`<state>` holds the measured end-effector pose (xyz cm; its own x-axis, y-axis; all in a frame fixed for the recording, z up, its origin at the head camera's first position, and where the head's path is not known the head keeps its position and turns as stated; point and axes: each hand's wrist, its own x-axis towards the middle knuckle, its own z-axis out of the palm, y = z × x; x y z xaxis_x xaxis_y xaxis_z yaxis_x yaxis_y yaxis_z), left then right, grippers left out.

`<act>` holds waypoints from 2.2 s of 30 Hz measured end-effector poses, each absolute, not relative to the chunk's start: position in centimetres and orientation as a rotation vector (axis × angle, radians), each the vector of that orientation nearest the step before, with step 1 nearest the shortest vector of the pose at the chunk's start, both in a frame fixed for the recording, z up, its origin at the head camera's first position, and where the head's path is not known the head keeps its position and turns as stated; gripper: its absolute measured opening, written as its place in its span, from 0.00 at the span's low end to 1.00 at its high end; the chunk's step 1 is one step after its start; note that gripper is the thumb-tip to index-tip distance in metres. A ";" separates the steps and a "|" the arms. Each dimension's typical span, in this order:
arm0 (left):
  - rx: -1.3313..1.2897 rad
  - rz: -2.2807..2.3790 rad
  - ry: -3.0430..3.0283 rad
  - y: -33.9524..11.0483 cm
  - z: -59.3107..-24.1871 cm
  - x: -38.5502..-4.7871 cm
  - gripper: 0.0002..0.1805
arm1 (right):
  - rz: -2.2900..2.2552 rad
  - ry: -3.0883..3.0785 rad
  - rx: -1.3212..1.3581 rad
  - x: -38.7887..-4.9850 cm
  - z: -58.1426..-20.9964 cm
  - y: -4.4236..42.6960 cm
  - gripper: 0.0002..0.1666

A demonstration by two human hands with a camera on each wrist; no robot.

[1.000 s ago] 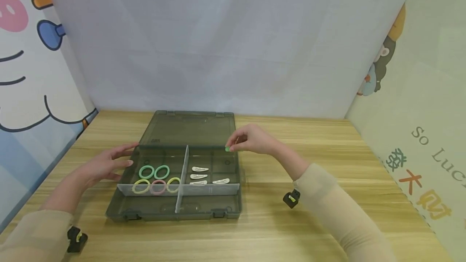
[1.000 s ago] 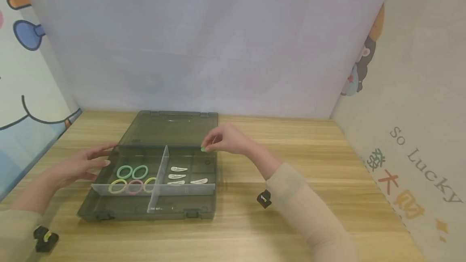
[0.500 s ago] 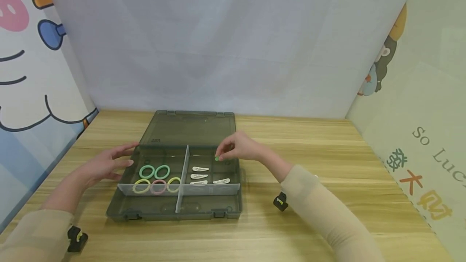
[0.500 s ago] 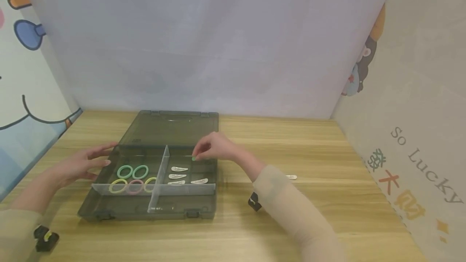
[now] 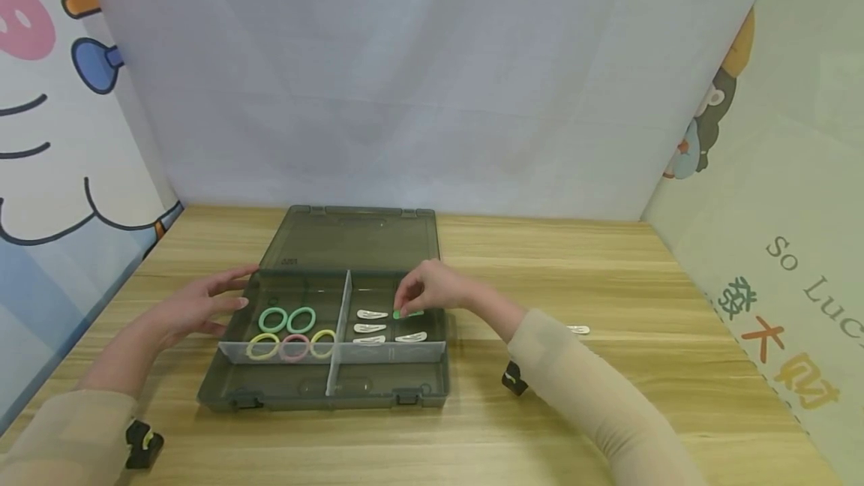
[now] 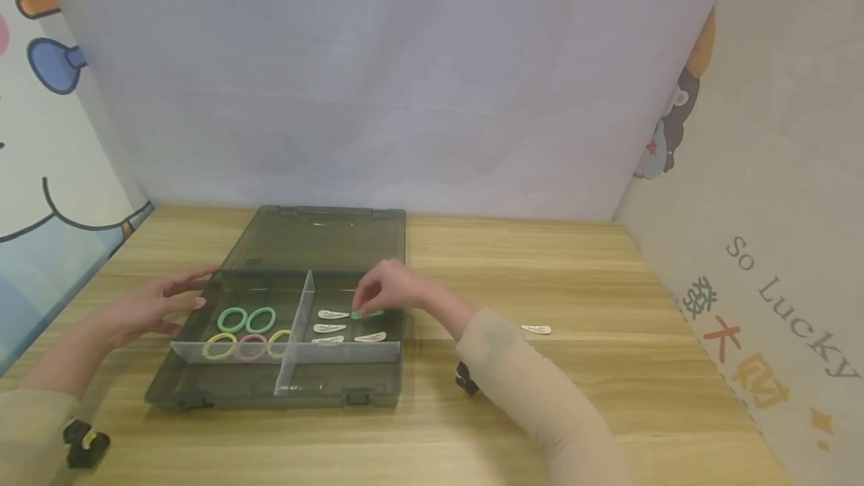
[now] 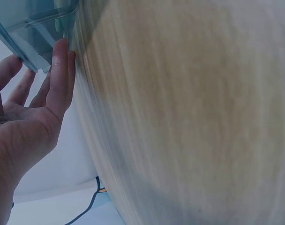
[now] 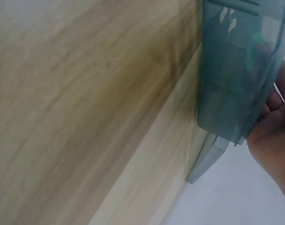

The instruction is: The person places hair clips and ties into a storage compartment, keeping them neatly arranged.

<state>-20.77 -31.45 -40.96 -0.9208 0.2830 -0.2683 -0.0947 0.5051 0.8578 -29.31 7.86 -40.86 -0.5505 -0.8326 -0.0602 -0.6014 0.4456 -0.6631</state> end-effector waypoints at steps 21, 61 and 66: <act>0.162 1.409 2.374 -31.3 -41.0 -21.1 0.39 | -0.377 2.519 -1.366 -28.8 -41.6 7.1 0.03; 0.145 1.410 2.368 -31.5 -41.2 -20.8 0.40 | -0.665 2.374 -1.503 -28.1 -38.8 10.5 0.11; 0.140 1.410 2.364 -31.7 -41.3 -20.9 0.40 | -0.651 2.423 -1.473 -27.6 -37.6 12.6 0.11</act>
